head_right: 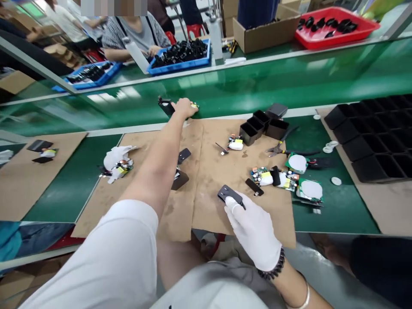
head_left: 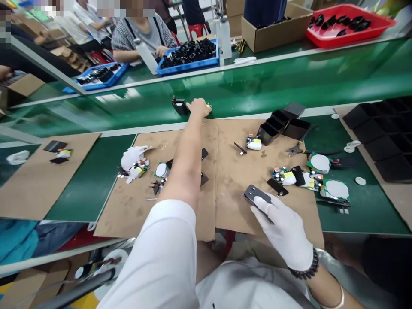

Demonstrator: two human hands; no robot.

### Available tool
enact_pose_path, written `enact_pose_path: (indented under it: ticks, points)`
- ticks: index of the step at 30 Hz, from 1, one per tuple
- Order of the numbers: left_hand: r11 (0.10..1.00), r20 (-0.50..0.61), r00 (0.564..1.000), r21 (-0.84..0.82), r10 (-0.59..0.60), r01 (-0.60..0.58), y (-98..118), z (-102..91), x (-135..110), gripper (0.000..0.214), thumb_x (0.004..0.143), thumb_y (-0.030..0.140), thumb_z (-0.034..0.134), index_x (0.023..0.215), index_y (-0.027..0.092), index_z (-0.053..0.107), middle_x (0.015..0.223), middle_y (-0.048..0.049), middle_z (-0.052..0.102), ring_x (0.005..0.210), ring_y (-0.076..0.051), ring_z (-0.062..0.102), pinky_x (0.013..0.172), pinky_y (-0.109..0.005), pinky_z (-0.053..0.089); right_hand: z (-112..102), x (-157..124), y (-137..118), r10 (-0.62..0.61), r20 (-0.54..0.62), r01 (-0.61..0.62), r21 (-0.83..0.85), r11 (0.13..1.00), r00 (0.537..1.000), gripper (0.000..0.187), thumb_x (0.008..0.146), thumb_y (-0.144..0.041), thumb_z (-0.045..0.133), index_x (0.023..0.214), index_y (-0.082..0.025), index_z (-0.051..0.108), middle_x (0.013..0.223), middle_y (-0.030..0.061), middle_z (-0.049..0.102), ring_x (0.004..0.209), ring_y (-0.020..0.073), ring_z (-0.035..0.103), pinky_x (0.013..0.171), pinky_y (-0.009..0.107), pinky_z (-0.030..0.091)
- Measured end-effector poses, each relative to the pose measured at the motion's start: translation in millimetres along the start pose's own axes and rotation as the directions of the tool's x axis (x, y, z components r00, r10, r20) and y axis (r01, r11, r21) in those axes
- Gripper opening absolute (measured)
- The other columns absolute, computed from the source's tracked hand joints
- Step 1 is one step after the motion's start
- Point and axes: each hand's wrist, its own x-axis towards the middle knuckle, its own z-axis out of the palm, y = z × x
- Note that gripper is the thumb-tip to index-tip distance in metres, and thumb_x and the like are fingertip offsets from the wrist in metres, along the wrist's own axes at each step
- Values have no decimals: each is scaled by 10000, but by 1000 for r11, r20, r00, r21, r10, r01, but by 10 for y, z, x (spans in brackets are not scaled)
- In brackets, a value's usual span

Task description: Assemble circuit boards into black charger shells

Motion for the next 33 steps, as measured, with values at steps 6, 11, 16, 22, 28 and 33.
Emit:
enact_pose_path:
  ticks: [6,11,16,22,28,33]
  points:
    - [988,56,989,62,138,-142,160,-387,-167,407,804,438,776,1049,123,692,1122,-76,718,1165,-245,546,1161,-493,273,14,-83,20,10,-2,-10,-51,999,1000,179,993,-226,536,1080,-225,692,1059,81,785,771,196,769,571,253,585]
    - [892,240,892,156,382,-424,418,-795,-1141,375,849,357,678,1130,110,707,1138,-102,734,1075,-262,602,1066,-490,389,109,-136,102,-62,-7,62,-69,996,998,152,981,-232,568,1066,-204,691,1055,107,780,804,209,773,649,280,615]
    - [840,292,811,41,508,-541,248,-617,-2357,451,890,426,653,1223,121,645,1219,-152,711,1204,-351,620,1142,-542,333,79,-176,182,-47,-44,54,182,982,998,202,968,-245,606,1157,-221,675,1121,71,781,997,206,768,857,300,639]
    - [581,-21,749,-616,663,-532,-87,-66,-3419,622,1014,492,458,1551,225,295,1626,-180,363,1525,-277,356,1227,-456,341,60,-255,165,149,42,-154,283,947,988,560,906,-295,678,1445,-236,538,1296,79,721,1108,245,741,936,347,631]
    - [481,-163,815,-737,556,-476,-67,330,-3650,709,958,388,614,1566,302,261,1658,-129,317,1596,-291,187,1288,-521,236,67,-272,133,297,164,-338,370,866,941,589,880,-356,691,1429,-203,542,1305,128,708,1123,277,732,987,414,603]
    - [496,-271,753,-612,600,-616,-37,373,-3482,688,916,461,664,1512,274,376,1611,-142,403,1577,-350,229,1274,-585,222,80,-242,150,336,192,-387,500,775,922,585,863,-367,712,1393,-189,540,1326,145,690,1140,254,724,999,391,596]
